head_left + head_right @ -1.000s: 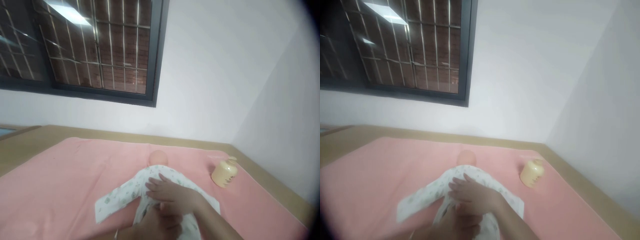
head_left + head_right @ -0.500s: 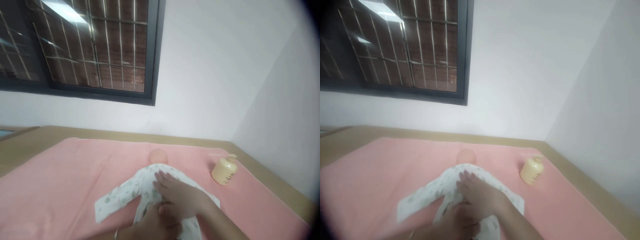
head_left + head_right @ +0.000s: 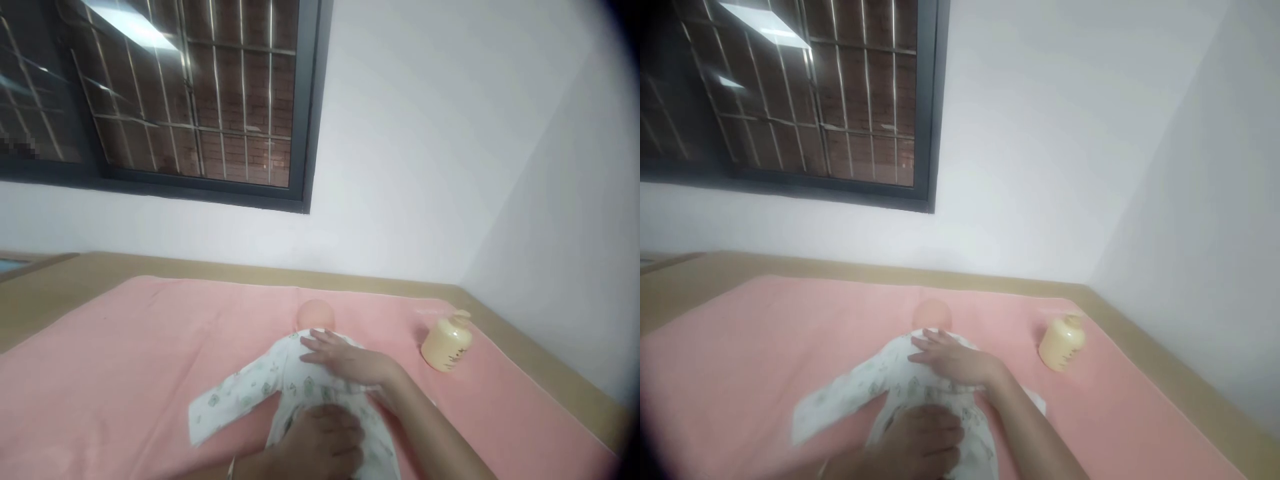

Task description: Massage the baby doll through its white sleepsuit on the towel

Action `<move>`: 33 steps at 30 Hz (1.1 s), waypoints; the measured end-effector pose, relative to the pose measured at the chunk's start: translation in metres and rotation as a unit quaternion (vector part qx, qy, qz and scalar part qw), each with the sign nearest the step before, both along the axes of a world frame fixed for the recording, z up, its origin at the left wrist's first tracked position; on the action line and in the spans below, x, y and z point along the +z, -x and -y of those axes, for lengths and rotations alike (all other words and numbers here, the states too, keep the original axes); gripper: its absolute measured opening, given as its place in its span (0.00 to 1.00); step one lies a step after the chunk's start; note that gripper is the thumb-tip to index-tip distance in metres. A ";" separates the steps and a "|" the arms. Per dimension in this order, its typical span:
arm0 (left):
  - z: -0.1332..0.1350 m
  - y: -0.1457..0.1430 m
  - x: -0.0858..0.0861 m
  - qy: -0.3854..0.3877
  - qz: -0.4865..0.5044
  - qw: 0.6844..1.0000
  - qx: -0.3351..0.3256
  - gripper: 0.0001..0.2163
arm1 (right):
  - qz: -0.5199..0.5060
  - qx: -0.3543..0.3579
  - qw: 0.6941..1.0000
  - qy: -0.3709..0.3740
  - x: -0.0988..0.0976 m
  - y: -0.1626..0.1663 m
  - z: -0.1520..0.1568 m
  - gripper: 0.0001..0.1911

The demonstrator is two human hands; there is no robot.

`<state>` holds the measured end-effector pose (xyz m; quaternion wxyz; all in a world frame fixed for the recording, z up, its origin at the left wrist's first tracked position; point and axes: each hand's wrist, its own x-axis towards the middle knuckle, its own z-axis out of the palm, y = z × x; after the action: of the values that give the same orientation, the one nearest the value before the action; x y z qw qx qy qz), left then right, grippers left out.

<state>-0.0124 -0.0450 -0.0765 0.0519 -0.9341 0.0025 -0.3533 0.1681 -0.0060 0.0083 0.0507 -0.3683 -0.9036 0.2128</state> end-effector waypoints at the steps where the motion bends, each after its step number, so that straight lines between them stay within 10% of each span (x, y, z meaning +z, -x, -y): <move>1: -0.001 0.000 -0.001 -0.003 0.007 1.000 0.001 0.06 | -0.008 0.001 1.000 0.029 0.002 -0.004 0.000 0.24; 8: -0.010 -0.009 -0.020 -0.041 0.044 0.998 0.004 0.04 | 0.004 0.083 0.995 -0.061 0.001 0.023 0.017 0.22; 19: 0.002 -0.005 0.002 -0.003 0.024 1.000 0.004 0.07 | 0.019 -0.044 0.989 -0.140 -0.009 0.035 0.011 0.25; 25: -0.006 -0.011 -0.018 -0.044 0.076 0.996 -0.014 0.10 | 0.046 -0.165 0.978 -0.120 -0.015 0.036 0.033 0.30; 33: -0.012 -0.013 -0.044 -0.014 0.080 0.995 0.050 0.08 | 0.006 -0.045 0.990 -0.132 -0.002 0.040 0.040 0.22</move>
<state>0.0010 -0.0329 -0.1208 0.0824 -0.9011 -0.0439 -0.4233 0.1280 -0.0461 0.0062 0.1027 -0.3997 -0.9067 0.0870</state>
